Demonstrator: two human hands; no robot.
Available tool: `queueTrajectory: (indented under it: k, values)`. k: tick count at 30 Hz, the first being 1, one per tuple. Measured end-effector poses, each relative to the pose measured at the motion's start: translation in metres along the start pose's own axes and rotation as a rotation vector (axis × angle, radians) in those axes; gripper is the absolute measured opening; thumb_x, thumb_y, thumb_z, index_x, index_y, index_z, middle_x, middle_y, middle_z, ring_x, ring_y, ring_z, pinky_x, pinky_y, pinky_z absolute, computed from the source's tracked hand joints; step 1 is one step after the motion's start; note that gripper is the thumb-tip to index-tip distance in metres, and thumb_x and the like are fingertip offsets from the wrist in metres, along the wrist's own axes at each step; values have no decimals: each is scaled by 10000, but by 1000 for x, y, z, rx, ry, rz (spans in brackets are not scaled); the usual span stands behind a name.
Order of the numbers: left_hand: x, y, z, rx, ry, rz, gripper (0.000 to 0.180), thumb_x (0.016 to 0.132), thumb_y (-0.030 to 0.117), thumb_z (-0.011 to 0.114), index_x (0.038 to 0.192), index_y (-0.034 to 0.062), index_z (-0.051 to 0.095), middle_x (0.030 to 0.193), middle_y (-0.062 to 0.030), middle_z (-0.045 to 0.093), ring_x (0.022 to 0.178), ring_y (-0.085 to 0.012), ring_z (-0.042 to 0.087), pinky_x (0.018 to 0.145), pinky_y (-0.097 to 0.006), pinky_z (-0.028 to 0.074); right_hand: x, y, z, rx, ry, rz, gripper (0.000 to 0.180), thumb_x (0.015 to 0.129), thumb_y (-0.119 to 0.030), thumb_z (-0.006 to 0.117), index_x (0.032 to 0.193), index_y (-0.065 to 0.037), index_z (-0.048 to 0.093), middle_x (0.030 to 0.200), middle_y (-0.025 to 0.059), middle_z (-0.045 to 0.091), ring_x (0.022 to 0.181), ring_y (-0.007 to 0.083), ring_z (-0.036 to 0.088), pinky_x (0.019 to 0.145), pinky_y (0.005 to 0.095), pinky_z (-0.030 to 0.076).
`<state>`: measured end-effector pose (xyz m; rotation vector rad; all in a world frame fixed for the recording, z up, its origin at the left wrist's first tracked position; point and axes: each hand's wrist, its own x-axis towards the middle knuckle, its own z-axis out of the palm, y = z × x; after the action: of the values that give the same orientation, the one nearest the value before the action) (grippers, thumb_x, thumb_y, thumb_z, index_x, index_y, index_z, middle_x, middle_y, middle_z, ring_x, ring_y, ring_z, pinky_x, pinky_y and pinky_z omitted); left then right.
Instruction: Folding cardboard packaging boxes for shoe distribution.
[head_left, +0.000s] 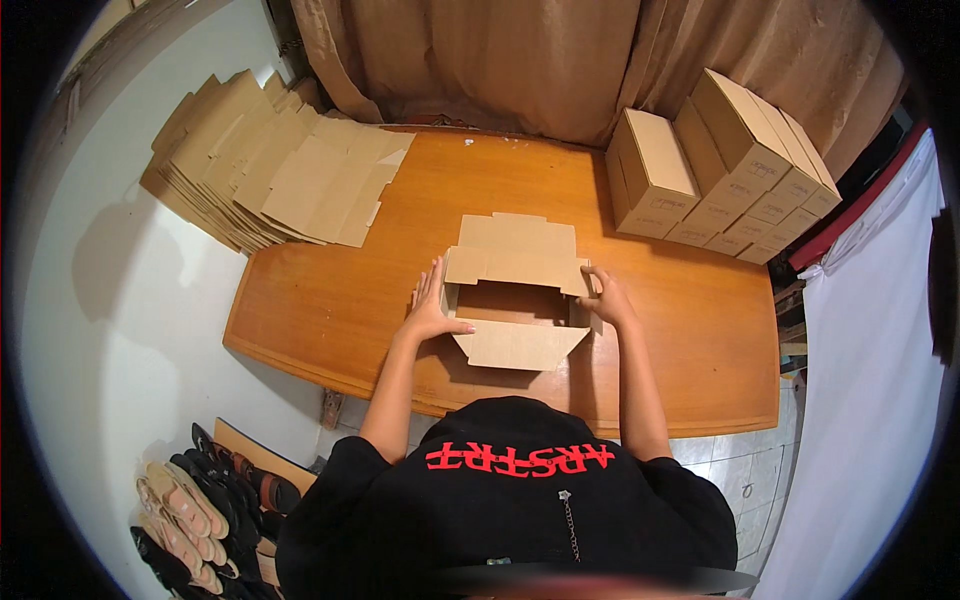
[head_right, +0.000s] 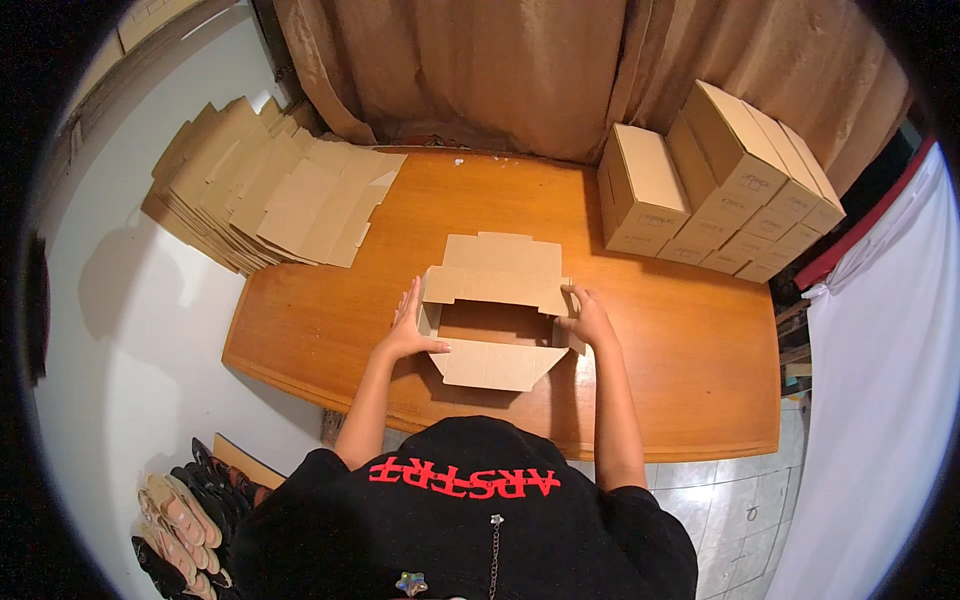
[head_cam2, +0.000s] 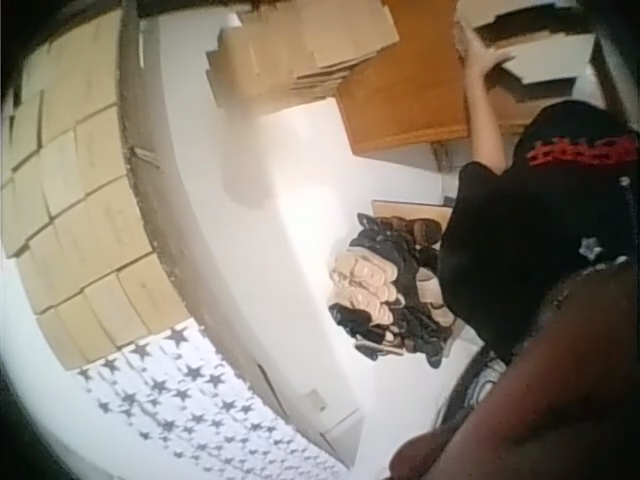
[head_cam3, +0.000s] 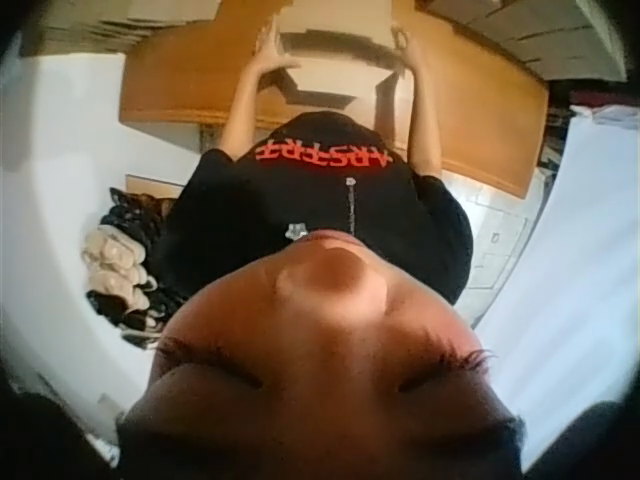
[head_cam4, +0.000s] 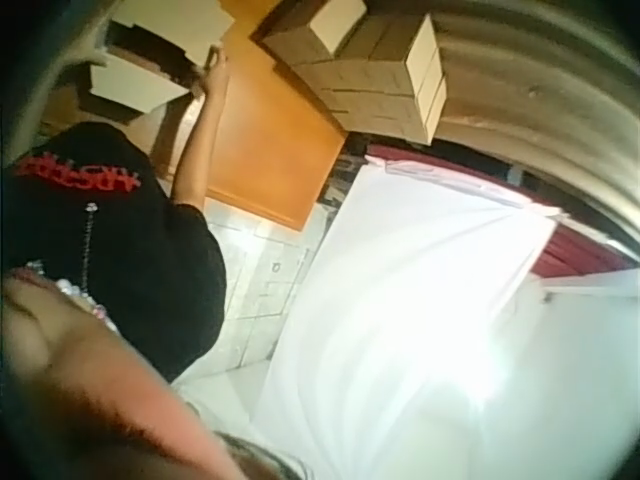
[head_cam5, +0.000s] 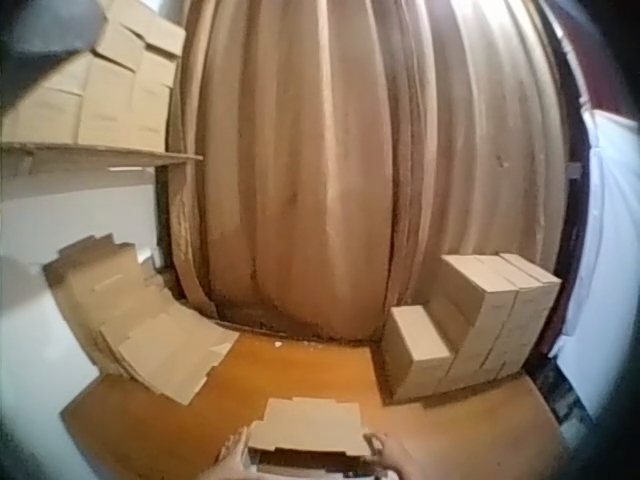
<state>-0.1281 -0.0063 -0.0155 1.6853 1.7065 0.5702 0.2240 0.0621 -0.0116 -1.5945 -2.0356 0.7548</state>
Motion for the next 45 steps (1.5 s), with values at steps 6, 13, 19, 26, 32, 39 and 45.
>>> queueTrajectory:
  k: [6, 13, 19, 26, 32, 39, 45]
  values:
    - [-1, 8, 6, 294, 17, 131, 1148, 490, 602, 731, 1403, 103, 247, 1498, -101, 62, 1376, -309, 39, 1048, -593, -11, -16, -3, 8, 35, -18, -25, 712, 637, -177, 752, 1278, -128, 445, 1219, 257, 452, 1130, 381, 463, 941, 386, 412]
    - [-1, 44, 14, 424, -25, 224, 1068, 570, 656, 648, 1397, 96, 269, 1494, -114, 81, 1378, -295, 39, 1021, -624, -48, -14, 88, 20, 158, 344, 312, 560, 810, -392, 579, 1180, 18, 494, 1095, 223, 522, 980, 309, 519, 799, 367, 427]
    - [1, 34, 27, 462, -74, 192, 1064, 597, 717, 573, 1404, 101, 252, 1497, -114, 45, 1377, -304, 27, 1021, -613, -72, -25, 67, -16, 711, 108, 525, 533, 898, -529, 358, 1032, -76, 607, 1023, 72, 596, 873, 160, 549, 705, 293, 431]
    - [2, 37, 28, 505, -99, 167, 1085, 599, 750, 536, 1415, 108, 220, 1497, -116, 32, 1376, -315, 11, 1023, -601, -87, -9, -23, 10, 703, 137, 221, 415, 842, -276, 566, 1181, -41, 519, 1191, 128, 501, 1054, 241, 510, 888, 354, 416]
    - [2, 36, 31, 523, -65, 179, 1075, 607, 755, 526, 1412, 108, 229, 1496, -119, 38, 1376, -316, 9, 1023, -602, -82, 4, -52, 48, -74, 306, 72, 810, 635, -195, 765, 1308, -57, 335, 1323, 287, 281, 1156, 427, 399, 945, 434, 390]
    - [-4, 40, 24, 461, -18, 177, 1027, 606, 688, 591, 1393, 105, 282, 1488, -140, 82, 1371, -334, 20, 1023, -608, -70, 2, -60, 52, -300, 241, 218, 871, 599, -215, 790, 1322, -103, 316, 1326, 265, 293, 1117, 398, 454, 832, 459, 467]
    - [-14, 37, -8, 384, 448, -209, 802, 724, 456, 647, 1345, 57, 332, 1427, -172, 242, 1342, -359, 132, 1023, -621, 8, -1, -64, 49, -315, 260, 201, 896, 599, -350, 765, 1325, -99, 304, 1314, 262, 307, 1079, 396, 477, 796, 467, 469]
